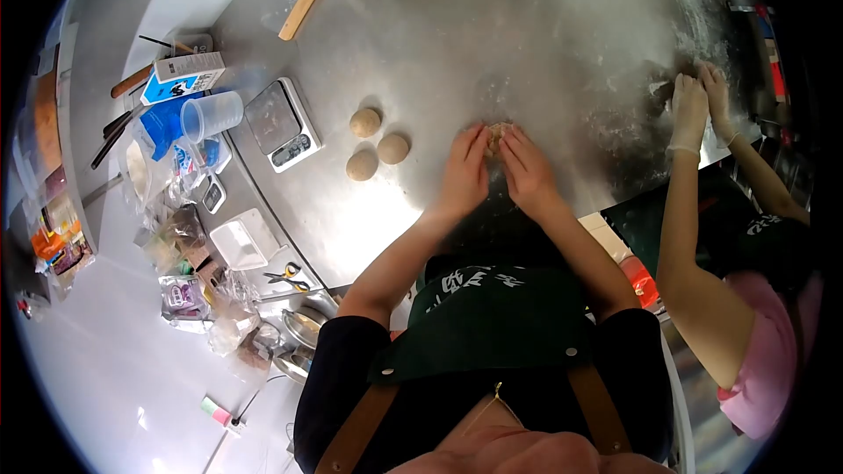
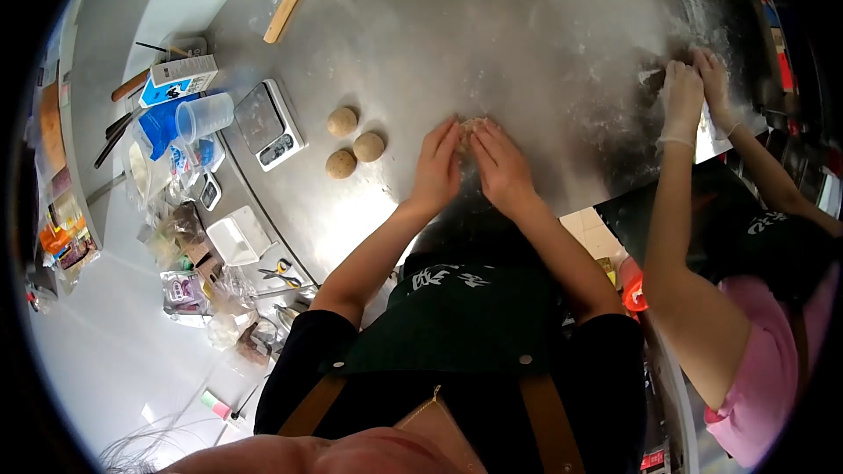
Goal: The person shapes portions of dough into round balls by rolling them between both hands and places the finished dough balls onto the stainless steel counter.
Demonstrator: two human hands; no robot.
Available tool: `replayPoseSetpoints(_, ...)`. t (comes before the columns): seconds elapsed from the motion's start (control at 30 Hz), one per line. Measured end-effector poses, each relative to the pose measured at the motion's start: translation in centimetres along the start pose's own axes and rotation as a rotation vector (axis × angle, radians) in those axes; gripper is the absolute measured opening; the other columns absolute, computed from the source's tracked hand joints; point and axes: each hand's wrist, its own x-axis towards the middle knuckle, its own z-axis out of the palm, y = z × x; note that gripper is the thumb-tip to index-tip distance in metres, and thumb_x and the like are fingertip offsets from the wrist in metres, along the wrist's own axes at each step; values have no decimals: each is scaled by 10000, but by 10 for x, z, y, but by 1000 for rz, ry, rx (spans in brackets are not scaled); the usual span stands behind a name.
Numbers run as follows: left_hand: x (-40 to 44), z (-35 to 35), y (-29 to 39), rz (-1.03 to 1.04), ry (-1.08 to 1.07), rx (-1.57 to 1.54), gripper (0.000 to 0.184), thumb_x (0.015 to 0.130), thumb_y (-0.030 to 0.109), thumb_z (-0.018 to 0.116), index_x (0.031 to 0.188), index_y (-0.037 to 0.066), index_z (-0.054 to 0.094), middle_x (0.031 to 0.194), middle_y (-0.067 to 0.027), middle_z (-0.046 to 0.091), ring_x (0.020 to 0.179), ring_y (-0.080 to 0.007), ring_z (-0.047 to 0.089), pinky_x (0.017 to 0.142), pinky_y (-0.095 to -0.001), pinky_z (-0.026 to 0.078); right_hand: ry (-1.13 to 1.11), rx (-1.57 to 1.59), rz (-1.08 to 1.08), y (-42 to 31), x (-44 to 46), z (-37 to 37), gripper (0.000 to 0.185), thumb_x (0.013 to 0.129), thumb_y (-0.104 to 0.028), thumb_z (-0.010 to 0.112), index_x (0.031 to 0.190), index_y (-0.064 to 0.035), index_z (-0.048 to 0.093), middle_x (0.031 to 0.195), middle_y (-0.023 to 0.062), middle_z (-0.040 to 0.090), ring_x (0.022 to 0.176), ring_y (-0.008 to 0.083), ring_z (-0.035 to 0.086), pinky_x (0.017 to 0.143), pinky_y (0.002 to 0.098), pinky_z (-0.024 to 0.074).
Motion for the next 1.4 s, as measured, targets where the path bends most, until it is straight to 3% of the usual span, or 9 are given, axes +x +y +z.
replayPoseSetpoints(0.33,-16,8,0,47,-182,149,660,799,-55,546,1433,-70,364,1493,-239,381,1399,-401,355,1111,-424,378,-251,-71,34,-1,-22,10,567,799,-99,607,1318,107,504,1426,247,465,1350,415,419,1125,503,343)
replayPoseSetpoints(0.43,-17,8,2,44,-139,103,658,810,-48,542,1438,-74,349,1488,-244,384,1391,-404,365,1116,-429,370,-130,-6,78,-5,-16,-1,605,817,-119,586,1362,107,452,1455,251,428,1391,421,354,1152,517,286)
replayPoseSetpoints(0.57,-17,20,5,116,-104,236,672,820,-38,540,1453,-73,317,1487,-254,380,1383,-417,369,1124,-453,352,-212,-153,42,0,-18,14,638,786,-129,617,1352,114,448,1449,263,428,1370,415,384,1138,507,315)
replayPoseSetpoints(0.77,-13,9,-3,-60,-117,-19,614,859,-19,487,1450,-73,330,1473,-250,407,1402,-390,353,1153,-471,297,-215,-37,45,-1,4,-4,644,815,-142,607,1363,133,411,1443,293,415,1369,430,373,1151,504,290)
replayPoseSetpoints(0.93,-3,7,3,-5,-105,80,623,858,-16,494,1451,-80,316,1461,-261,414,1388,-401,365,1145,-476,309,-217,-110,24,0,12,17,666,786,-89,650,1366,125,403,1428,296,425,1370,424,371,1145,501,297)
replayPoseSetpoints(1.03,-2,-3,3,-78,-139,-14,619,859,-11,492,1448,-88,316,1462,-263,412,1387,-399,368,1145,-474,310,-273,23,76,-1,15,4,704,827,-70,606,1435,113,301,1447,287,410,1378,440,357,1157,501,275)
replayPoseSetpoints(1.13,-14,2,0,-46,-168,41,633,848,-13,503,1450,-84,319,1459,-262,416,1386,-395,372,1146,-467,310,-171,-42,46,-18,-9,6,670,832,-88,611,1413,119,347,1436,282,430,1377,432,369,1162,498,266)
replayPoseSetpoints(1.27,-25,7,-7,34,-173,163,676,819,-17,543,1455,-71,322,1468,-257,410,1395,-382,365,1160,-452,295,-270,-186,-12,-14,-28,20,681,778,-108,660,1382,99,422,1433,248,453,1357,396,408,1136,481,319)
replayPoseSetpoints(1.4,-8,-8,-4,-51,-63,34,582,808,-19,563,1379,-18,451,1312,-236,540,1223,-376,520,1032,-442,419,-191,-61,65,-13,-13,6,578,802,-98,661,1341,34,497,1376,212,514,1289,367,482,1077,461,385)
